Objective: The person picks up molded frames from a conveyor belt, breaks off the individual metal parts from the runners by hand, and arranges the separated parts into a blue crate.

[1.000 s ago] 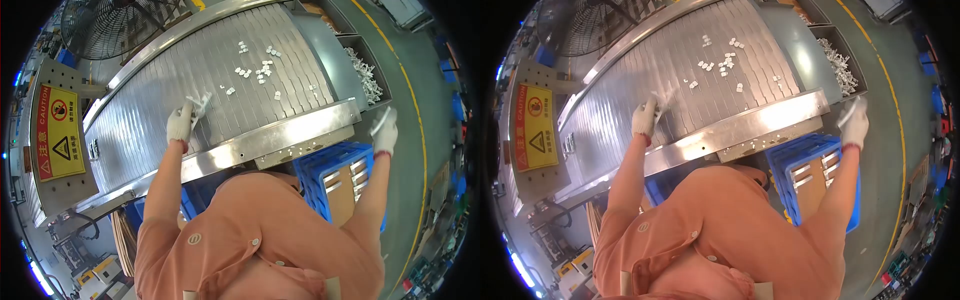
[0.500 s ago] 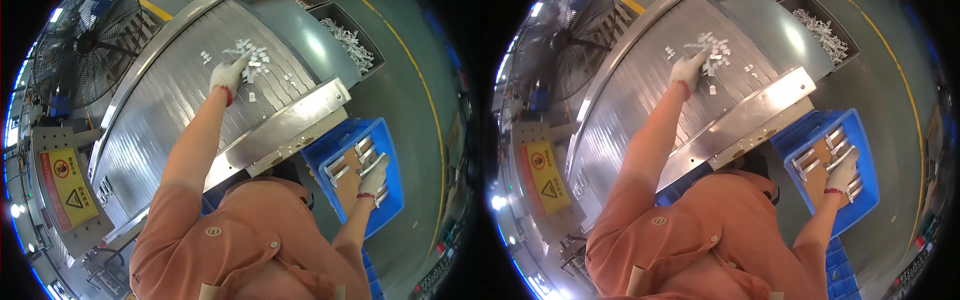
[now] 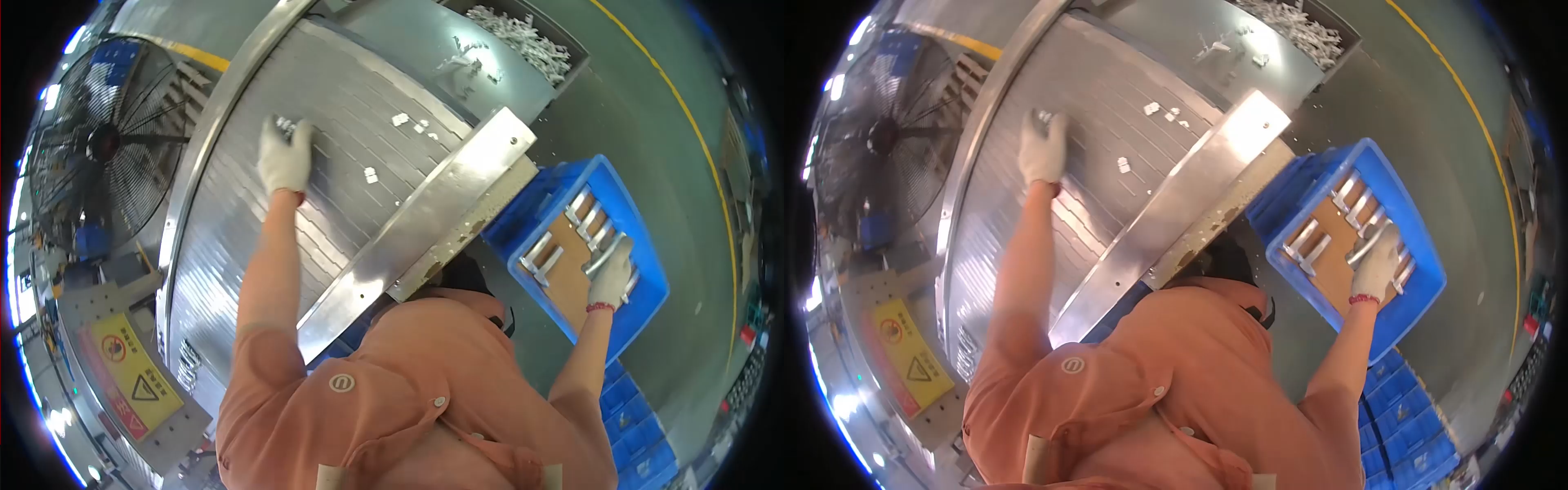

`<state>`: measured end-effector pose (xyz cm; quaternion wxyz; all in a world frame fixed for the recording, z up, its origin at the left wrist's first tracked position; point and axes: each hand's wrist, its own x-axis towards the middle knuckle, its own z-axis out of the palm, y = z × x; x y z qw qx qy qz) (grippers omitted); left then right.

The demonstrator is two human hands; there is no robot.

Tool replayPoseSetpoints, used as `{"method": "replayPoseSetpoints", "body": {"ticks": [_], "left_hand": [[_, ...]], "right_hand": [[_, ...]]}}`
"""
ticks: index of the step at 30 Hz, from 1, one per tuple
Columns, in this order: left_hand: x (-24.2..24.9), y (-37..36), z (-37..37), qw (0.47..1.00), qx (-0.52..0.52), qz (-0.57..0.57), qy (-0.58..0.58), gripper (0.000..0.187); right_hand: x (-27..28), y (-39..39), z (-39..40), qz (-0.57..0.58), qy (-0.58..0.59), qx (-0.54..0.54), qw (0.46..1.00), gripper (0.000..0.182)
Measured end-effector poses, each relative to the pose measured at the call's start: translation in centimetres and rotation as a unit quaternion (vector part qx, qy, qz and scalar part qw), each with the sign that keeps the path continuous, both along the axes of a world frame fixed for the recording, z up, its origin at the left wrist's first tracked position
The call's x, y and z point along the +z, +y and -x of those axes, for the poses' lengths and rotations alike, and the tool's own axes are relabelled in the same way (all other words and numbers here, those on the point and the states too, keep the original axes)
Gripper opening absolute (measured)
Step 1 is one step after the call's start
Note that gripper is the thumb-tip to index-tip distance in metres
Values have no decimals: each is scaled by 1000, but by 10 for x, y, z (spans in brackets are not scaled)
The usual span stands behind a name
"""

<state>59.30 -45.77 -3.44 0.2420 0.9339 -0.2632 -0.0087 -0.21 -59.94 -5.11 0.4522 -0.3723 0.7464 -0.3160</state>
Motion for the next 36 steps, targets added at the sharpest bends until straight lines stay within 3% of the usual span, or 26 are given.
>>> {"method": "replayPoseSetpoints", "body": {"ticks": [3,7,10,12,15,16,18,19,20,21,22,23,25,30,33,36], "left_hand": [[-46,19,-35,994,-15,-92,-59,87],[-48,-26,-11,986,-134,-88,-55,86],[-48,-92,27,973,-222,-49,-46,82],[-29,-130,54,970,-243,1,28,82],[15,-148,73,958,-247,-24,144,85],[31,-139,74,961,-253,-42,104,87],[34,-107,73,946,-308,47,89,86],[18,-85,56,938,-345,21,21,87],[12,-61,52,933,-360,-22,0,88],[2,-37,49,923,-381,-50,28,91],[-26,-11,32,885,-451,-97,-66,96],[-28,1,39,868,-480,-125,-30,101],[-28,3,55,856,-479,-159,-111,90],[-40,-87,91,867,-481,-81,-102,81],[-64,-146,107,883,-436,-83,-154,83],[-66,-183,120,920,-363,-81,-123,76]], "right_hand": [[7,4,-1,-5,47,28,999,70],[8,19,13,-28,78,18,996,68],[-7,28,27,-48,34,-28,998,68],[-11,35,33,-46,23,-31,998,65],[-32,48,52,-31,0,-48,998,61],[-43,54,64,-22,-4,-62,998,59],[-68,64,85,-20,4,-79,997,59],[-70,69,91,-52,75,-49,995,62],[-108,78,127,-46,116,4,992,67],[-77,75,102,-103,184,19,977,76],[-55,72,90,-131,132,38,982,77],[-58,75,95,-138,148,55,978,75],[-66,74,102,-154,181,105,966,73],[-68,56,93,-276,223,177,918,79],[-120,62,115,-247,249,255,901,79],[-129,57,106,-273,225,248,902,82]]}}
